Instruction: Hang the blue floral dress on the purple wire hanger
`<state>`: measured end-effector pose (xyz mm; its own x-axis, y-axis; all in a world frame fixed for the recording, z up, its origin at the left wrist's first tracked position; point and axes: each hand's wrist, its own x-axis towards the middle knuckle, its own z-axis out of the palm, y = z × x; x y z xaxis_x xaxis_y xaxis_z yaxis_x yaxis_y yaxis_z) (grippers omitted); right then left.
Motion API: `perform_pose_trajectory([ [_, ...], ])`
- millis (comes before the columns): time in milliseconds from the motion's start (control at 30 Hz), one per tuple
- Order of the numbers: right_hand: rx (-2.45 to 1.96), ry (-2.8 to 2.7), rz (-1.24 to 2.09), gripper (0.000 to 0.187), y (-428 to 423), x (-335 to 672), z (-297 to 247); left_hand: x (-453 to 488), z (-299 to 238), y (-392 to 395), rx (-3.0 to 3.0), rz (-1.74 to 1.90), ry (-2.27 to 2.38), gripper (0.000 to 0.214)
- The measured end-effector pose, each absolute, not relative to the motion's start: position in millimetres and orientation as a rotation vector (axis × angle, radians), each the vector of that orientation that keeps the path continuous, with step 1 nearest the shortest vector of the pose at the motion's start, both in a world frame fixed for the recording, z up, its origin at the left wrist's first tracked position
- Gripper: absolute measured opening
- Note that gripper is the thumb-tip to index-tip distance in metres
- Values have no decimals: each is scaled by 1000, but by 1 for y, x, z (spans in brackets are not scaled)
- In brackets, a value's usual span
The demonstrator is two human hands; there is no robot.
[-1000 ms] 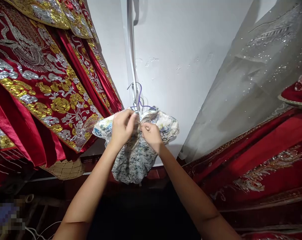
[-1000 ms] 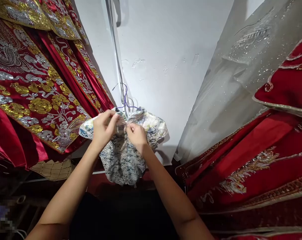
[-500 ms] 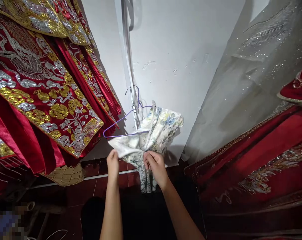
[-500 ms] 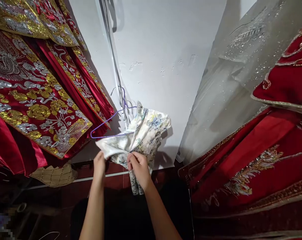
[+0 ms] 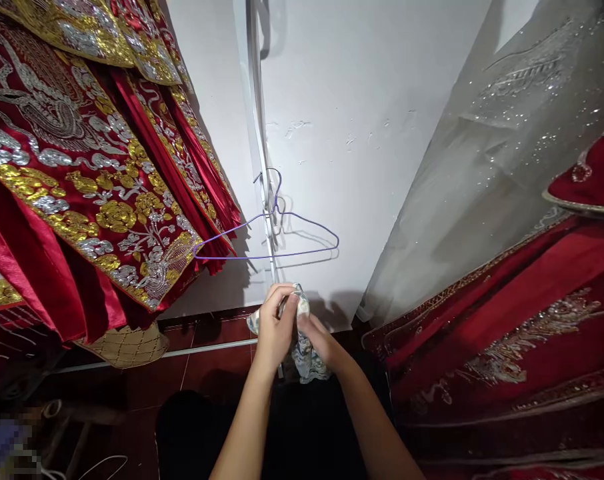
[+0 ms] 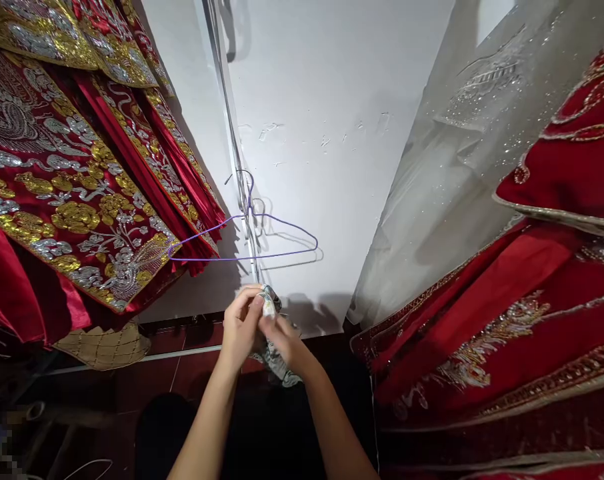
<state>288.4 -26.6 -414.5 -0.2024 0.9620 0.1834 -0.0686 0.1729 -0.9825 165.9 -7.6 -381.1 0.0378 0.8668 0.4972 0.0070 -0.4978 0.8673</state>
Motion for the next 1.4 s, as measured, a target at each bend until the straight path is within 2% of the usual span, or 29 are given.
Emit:
perform_pose_trajectory([
  [100,-877,-1732,1344,25,-23,294,-398,145,-379,-3,1692,1476,931,23],
  [200,-924,-1884,1213,8,-1,307,-375,113,-391,-8,1715,1173,934,29],
  [233,-920,-1872,1141,9,11,312,-366,105,-397,-13,1738,1075,939,30],
  [300,-895,-1740,952,22,41,318,-350,90,-408,-22,1817,969,967,28],
  [367,-905,-1542,761,36,77,319,-341,76,-412,-29,1891,934,1013,28],
  [400,-933,-1489,713,37,94,318,-341,68,-411,-30,1910,932,1049,27],
  [500,-1063,-1517,756,22,132,310,-358,38,-398,-23,1943,913,1183,23],
  [567,-1113,-1554,796,17,139,308,-376,14,-387,-13,1965,887,1286,27],
  [700,-1166,-1576,777,14,113,324,-400,-21,-366,14,2098,621,1595,27],
  [800,-1238,-1577,655,15,85,348,-395,-24,-344,31,2281,267,1805,33],
  [867,-1300,-1596,534,17,71,362,-384,-16,-326,37,2327,181,1917,41],
  [933,-1348,-1607,440,19,62,371,-372,-3,-309,39,2331,269,2017,46],
  [1000,-1362,-1604,407,19,57,375,-363,13,-296,39,2373,506,2028,44],
  [1133,-1292,-1613,518,15,49,368,-358,43,-283,48,2525,1076,1629,33],
  [1233,-1213,-1635,695,5,38,360,-359,55,-284,69,2612,1224,1374,30],
  [1267,-1203,-1621,731,18,34,360,-359,56,-286,77,2644,1235,1334,30],
  [1367,-1239,-1455,658,75,24,372,-353,51,-289,94,2717,1179,1310,32],
  [1400,-1270,-1377,575,86,22,380,-349,47,-289,97,2735,1146,1316,32],
])
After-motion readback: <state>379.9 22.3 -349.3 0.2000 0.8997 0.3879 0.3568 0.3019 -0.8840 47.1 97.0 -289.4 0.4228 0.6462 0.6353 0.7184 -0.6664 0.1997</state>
